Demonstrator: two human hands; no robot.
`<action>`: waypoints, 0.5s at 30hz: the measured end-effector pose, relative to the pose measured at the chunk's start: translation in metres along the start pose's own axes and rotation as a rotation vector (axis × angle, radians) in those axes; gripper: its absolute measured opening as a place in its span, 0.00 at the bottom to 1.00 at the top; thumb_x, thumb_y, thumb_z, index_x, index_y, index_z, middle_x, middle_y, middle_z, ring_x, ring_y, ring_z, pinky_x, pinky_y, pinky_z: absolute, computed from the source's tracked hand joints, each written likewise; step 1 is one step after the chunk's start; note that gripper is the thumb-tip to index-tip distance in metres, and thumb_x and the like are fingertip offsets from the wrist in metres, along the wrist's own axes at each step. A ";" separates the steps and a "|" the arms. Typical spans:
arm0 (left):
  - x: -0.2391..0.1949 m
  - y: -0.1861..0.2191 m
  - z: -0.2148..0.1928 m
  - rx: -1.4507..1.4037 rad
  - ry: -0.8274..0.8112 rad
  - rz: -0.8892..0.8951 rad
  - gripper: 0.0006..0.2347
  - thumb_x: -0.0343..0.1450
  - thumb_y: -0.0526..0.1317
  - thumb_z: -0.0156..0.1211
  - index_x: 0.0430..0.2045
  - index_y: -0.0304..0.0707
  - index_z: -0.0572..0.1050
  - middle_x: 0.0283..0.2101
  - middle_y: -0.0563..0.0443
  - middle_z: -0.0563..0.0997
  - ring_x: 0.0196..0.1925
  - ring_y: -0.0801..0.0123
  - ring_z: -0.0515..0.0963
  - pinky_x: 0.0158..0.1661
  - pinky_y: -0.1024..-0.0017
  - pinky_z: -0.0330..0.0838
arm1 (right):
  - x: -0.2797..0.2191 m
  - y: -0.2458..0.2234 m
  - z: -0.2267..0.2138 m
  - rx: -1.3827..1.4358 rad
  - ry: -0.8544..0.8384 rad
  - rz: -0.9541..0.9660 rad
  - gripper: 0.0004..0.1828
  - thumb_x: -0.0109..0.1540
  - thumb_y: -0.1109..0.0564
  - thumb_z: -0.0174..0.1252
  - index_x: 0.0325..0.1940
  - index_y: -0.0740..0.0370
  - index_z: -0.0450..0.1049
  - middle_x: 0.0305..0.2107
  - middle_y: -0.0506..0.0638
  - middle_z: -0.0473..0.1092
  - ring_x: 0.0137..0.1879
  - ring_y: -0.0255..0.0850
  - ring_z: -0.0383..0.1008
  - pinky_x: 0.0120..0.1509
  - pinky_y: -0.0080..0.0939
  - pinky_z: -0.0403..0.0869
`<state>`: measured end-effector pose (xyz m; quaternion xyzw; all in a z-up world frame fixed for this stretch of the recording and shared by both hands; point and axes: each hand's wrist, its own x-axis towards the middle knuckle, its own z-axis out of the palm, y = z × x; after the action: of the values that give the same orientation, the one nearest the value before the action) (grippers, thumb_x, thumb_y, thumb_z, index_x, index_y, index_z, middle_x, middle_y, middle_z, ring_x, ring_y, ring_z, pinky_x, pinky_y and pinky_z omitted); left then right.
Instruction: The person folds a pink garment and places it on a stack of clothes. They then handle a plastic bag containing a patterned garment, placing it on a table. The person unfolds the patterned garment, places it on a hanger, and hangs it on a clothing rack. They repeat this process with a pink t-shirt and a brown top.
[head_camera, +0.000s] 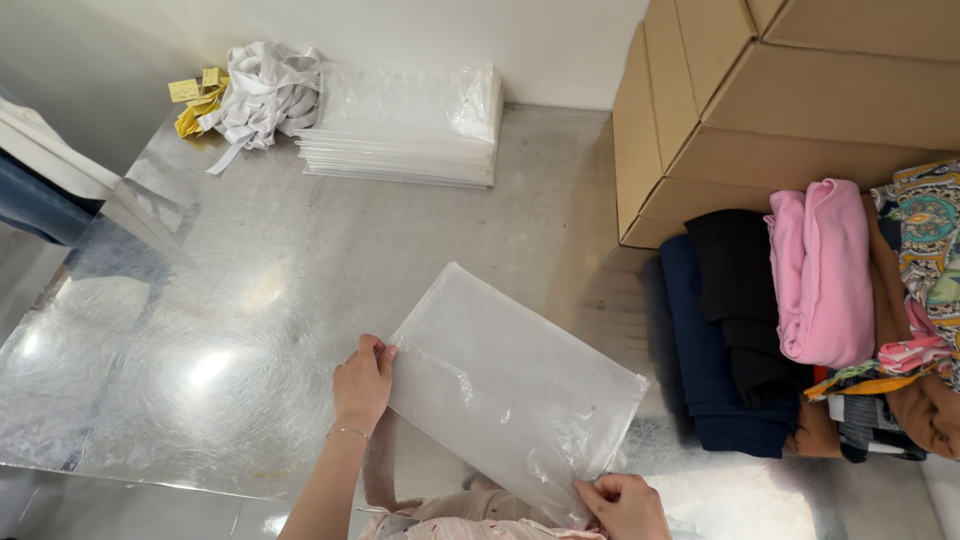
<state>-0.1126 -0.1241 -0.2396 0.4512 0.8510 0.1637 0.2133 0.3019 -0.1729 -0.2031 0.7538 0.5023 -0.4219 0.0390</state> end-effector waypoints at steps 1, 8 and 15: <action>0.000 0.000 0.000 0.002 -0.004 0.005 0.10 0.80 0.50 0.45 0.39 0.45 0.67 0.30 0.57 0.84 0.34 0.58 0.83 0.51 0.63 0.71 | -0.006 -0.005 -0.004 0.004 0.001 0.005 0.25 0.60 0.40 0.69 0.14 0.54 0.77 0.12 0.40 0.74 0.25 0.27 0.72 0.38 0.28 0.70; 0.007 0.003 0.013 0.150 0.038 -0.114 0.17 0.76 0.55 0.56 0.50 0.47 0.66 0.45 0.50 0.84 0.47 0.51 0.83 0.47 0.57 0.74 | 0.016 0.017 -0.004 -0.048 0.048 0.055 0.28 0.51 0.35 0.77 0.41 0.50 0.71 0.19 0.41 0.80 0.33 0.33 0.83 0.47 0.32 0.75; -0.001 0.028 -0.026 0.180 -0.222 -0.354 0.17 0.77 0.60 0.52 0.44 0.50 0.78 0.39 0.54 0.86 0.40 0.62 0.86 0.35 0.67 0.76 | 0.039 0.002 -0.020 0.016 -0.080 0.028 0.34 0.54 0.37 0.77 0.48 0.57 0.66 0.22 0.47 0.86 0.32 0.34 0.85 0.45 0.34 0.71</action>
<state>-0.1058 -0.1119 -0.2043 0.3273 0.8993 -0.0036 0.2899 0.3203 -0.1359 -0.2175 0.7435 0.4863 -0.4553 0.0590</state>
